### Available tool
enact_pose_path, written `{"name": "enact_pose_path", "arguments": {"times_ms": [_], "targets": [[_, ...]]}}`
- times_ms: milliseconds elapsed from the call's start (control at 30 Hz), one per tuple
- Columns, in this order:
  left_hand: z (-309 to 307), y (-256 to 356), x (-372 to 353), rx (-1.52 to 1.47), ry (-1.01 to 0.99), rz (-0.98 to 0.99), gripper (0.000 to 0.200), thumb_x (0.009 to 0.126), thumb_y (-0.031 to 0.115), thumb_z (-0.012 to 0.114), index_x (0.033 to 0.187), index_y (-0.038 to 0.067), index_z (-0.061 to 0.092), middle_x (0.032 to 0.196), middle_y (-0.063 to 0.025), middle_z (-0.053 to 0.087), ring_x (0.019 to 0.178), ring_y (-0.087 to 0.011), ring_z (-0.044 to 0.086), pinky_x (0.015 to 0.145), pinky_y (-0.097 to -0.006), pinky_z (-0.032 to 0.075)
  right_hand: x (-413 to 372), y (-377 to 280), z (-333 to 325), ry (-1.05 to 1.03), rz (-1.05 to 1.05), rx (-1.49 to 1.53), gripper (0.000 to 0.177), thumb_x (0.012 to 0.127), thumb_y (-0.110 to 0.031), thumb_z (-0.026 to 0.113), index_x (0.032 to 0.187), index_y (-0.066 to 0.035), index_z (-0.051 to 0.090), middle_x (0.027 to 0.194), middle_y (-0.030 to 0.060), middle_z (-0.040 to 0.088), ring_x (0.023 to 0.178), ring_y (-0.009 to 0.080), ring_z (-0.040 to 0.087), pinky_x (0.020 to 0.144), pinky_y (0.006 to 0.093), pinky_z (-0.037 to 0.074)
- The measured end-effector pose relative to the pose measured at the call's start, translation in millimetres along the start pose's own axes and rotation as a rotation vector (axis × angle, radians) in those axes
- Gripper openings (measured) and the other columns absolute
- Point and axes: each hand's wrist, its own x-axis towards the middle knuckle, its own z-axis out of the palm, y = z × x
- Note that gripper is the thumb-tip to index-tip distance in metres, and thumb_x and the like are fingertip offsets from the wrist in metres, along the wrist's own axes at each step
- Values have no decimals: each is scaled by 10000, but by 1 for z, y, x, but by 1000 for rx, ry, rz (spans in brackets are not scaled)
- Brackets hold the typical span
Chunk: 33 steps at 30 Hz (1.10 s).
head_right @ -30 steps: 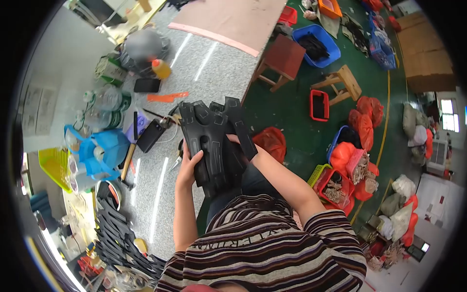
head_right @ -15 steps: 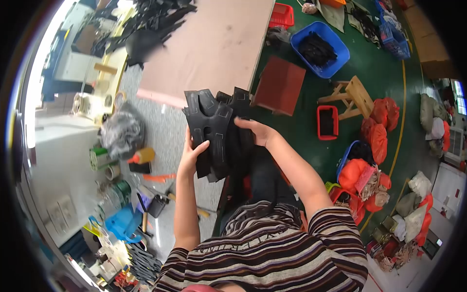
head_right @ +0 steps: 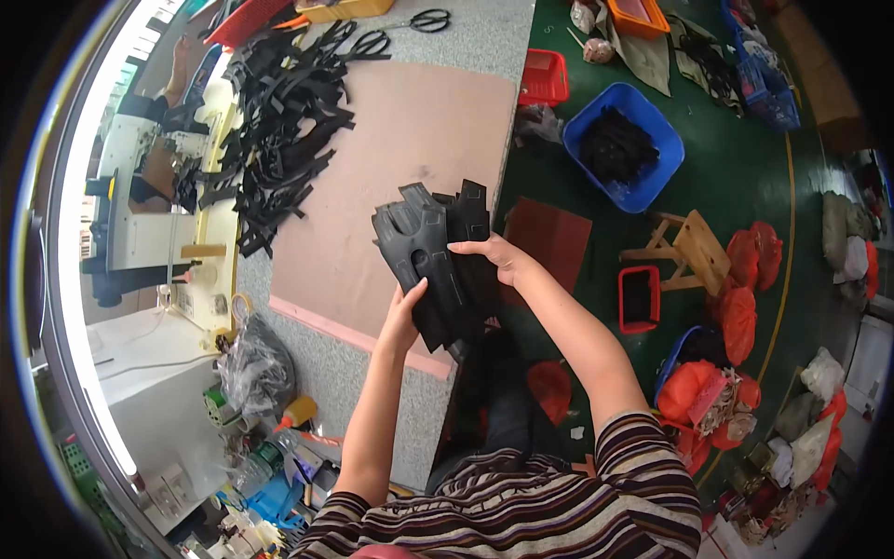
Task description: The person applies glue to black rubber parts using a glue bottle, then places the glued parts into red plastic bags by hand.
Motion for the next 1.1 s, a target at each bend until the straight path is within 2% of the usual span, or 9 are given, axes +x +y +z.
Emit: {"name": "enact_pose_path", "arguments": {"times_ms": [267,333,400,500,567,733,900,1000,1100], "targets": [[67,85,118,-138,-264,306,611,938,275,572,1450,97,289,1465,-76,373,1348,-259,360,1094,-449,314,114,-209,10,-81,247,-346,384,767,-251,783,1041,-8,668,986,142,701,852,240,690,842,401,544],[90,119,139,-147,-268,320,621,939,282,571,1449,89,274,1479,-85,349,1367,-256,327,1093,-467,303,132,-272,35,-58,3,-687,672,711,-410,812,1194,0,589,1163,152,646,1015,272,645,935,423,492],[96,124,149,-17,-100,325,751,932,293,592,1492,79,140,1512,-131,285,1384,-259,297,1096,-458,288,177,-307,33,401,-537,-1179,943,687,-593,757,1374,-39,425,1371,150,499,1235,309,501,1055,529,356],[56,71,135,318,-66,430,630,932,266,608,1440,44,309,1439,-131,404,1323,-234,389,1069,-385,341,184,-302,61,875,-899,-1554,1076,660,-736,670,1462,-128,289,1483,141,344,1377,322,304,1095,646,170],[20,21,72,359,-115,298,445,935,229,613,1319,30,507,1281,-90,562,1197,-181,508,1007,-329,410,205,-249,47,983,-1256,-1851,884,717,-611,692,1426,-196,368,1468,142,358,1395,317,258,1084,678,91],[-105,-161,-145,37,60,-245,420,917,331,633,1235,63,581,1047,-56,650,957,-131,608,844,-281,484,158,-43,58,100,-1204,-1793,460,798,-130,684,1239,-60,574,1464,175,357,1377,377,284,1123,539,223],[-183,-301,-344,-58,801,-423,259,865,311,637,991,91,693,853,-45,682,776,-131,633,680,-282,500,38,182,100,-472,-707,-1444,292,783,-59,660,1073,-40,636,1359,214,455,1286,421,400,1079,492,319],[-213,-380,-399,-121,1285,-356,183,839,224,643,920,74,709,769,-44,692,668,-136,635,603,-289,504,-21,278,137,-732,-695,-1420,228,777,-83,683,998,-37,655,1255,210,533,1241,410,453,1045,478,361],[-230,-468,-415,-205,1322,-396,204,840,230,635,937,66,708,794,-61,703,690,-142,650,603,-298,517,-64,343,179,-1060,-701,-1431,193,769,-93,691,957,-56,667,1186,176,573,1200,390,491,1024,475,383]]}}
